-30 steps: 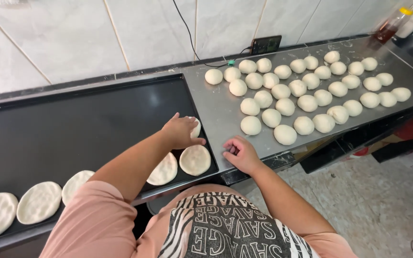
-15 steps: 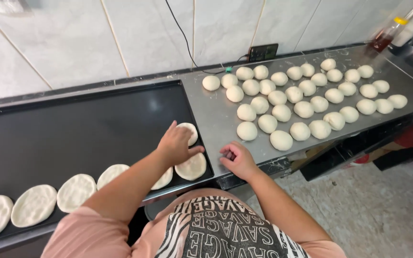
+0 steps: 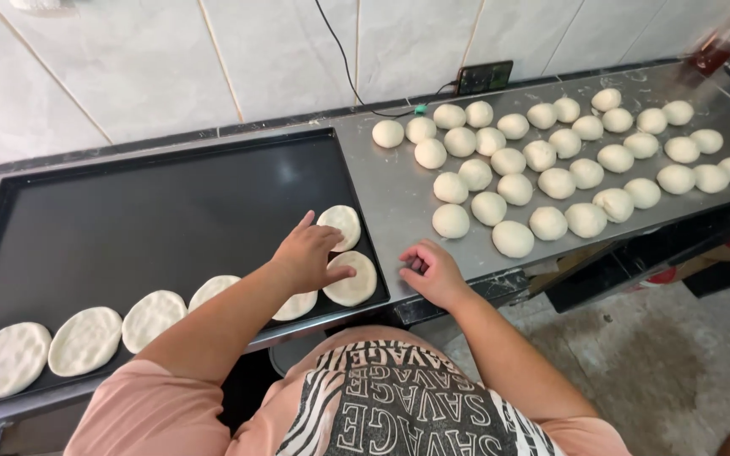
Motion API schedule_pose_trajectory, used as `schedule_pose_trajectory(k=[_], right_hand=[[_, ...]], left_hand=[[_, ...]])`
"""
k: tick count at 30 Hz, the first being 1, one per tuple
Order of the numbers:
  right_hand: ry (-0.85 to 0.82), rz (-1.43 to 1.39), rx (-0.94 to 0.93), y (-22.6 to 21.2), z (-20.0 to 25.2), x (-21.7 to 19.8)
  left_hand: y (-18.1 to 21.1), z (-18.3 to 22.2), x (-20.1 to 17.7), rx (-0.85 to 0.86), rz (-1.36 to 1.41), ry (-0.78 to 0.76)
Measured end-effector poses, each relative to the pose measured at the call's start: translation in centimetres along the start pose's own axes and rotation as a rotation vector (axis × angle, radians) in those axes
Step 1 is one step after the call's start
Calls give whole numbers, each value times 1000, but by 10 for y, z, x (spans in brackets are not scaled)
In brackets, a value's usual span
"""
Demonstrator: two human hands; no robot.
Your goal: Wiping a baking tray and arranging dough balls on it for baking
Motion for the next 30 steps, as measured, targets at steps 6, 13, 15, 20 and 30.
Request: schedule_pose_trajectory(k=[6,13,15,20,30], right_hand=[[-6,-3,-11,-1,0,-2],[-15,-39,21,1,7,-2],[-16,-17,-10,0,1,-2],[-5,-36,-1,1,0,-3],[-9,-39,14,2,4,-1]], left_hand=[[-5,8,1,-2,8,-45],[-9,4,13,34,-12,51],[-18,-5,3,-18,31,-109],[-23,-24,-1,20,47,-52],[-11,-16,-16,1,-22,-289]])
Point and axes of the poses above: each hand's wrist, its own z-axis away from the middle knuckle, its own x-axis out of the palm, y = z × x, the point moved 5 cm from there along -z, towards the middle knuckle, and after that the axes turned 5 degrees about -z, right-handed, at the moved point
